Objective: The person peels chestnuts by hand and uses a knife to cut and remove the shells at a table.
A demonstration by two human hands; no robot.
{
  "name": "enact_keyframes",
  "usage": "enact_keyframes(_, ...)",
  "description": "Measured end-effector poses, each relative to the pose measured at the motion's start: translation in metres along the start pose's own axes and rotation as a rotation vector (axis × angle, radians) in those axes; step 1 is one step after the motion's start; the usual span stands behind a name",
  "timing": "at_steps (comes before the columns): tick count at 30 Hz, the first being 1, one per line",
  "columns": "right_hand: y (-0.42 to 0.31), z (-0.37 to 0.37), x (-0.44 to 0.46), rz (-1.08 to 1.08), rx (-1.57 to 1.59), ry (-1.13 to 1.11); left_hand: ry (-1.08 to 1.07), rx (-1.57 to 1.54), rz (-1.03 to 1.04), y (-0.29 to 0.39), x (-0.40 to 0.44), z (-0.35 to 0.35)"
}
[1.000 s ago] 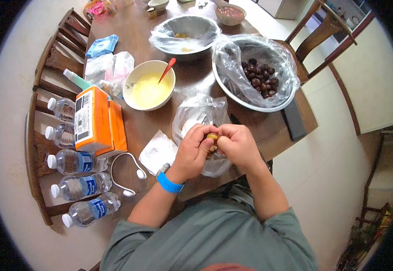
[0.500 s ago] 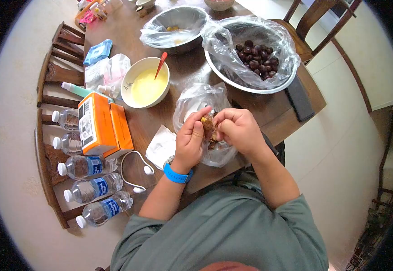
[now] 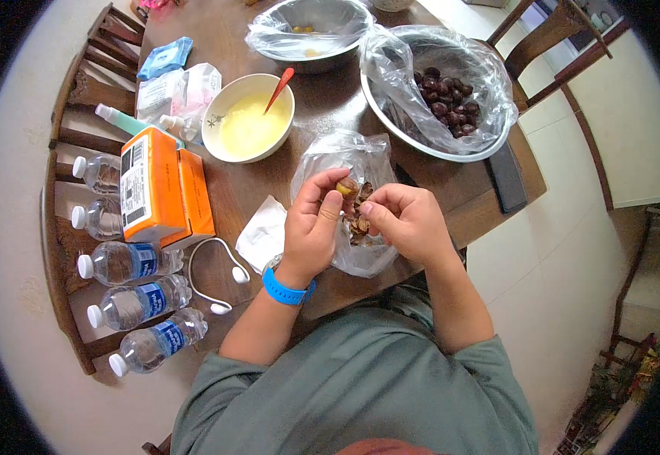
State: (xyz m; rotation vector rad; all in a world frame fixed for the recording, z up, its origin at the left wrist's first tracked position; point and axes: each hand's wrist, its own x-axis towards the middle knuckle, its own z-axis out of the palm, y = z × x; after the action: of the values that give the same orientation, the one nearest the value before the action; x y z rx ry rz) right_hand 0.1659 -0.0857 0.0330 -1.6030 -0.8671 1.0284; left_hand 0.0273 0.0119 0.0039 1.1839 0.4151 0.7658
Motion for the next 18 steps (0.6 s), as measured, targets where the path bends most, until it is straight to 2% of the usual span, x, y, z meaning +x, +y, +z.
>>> enact_keyframes(3,0.001,0.0,0.001,-0.056,0.0,0.035,-0.039,0.164,0.032,0.001,-0.001,-0.003)
enact_keyframes(6,0.001,0.003,0.001,-0.083,0.171,0.066,-0.11,0.475,0.226,0.009,0.003,-0.005)
enact_keyframes(10,0.0,0.004,0.002,-0.077,0.251,0.043,-0.099,0.543,0.255,0.011,0.001,-0.002)
enact_keyframes(13,0.002,0.003,0.001,-0.061,0.281,0.033,-0.007,0.152,0.095,0.001,-0.005,0.004)
enact_keyframes(18,0.001,0.003,-0.001,-0.053,0.305,0.026,-0.081,0.194,0.214,0.003,-0.001,0.001)
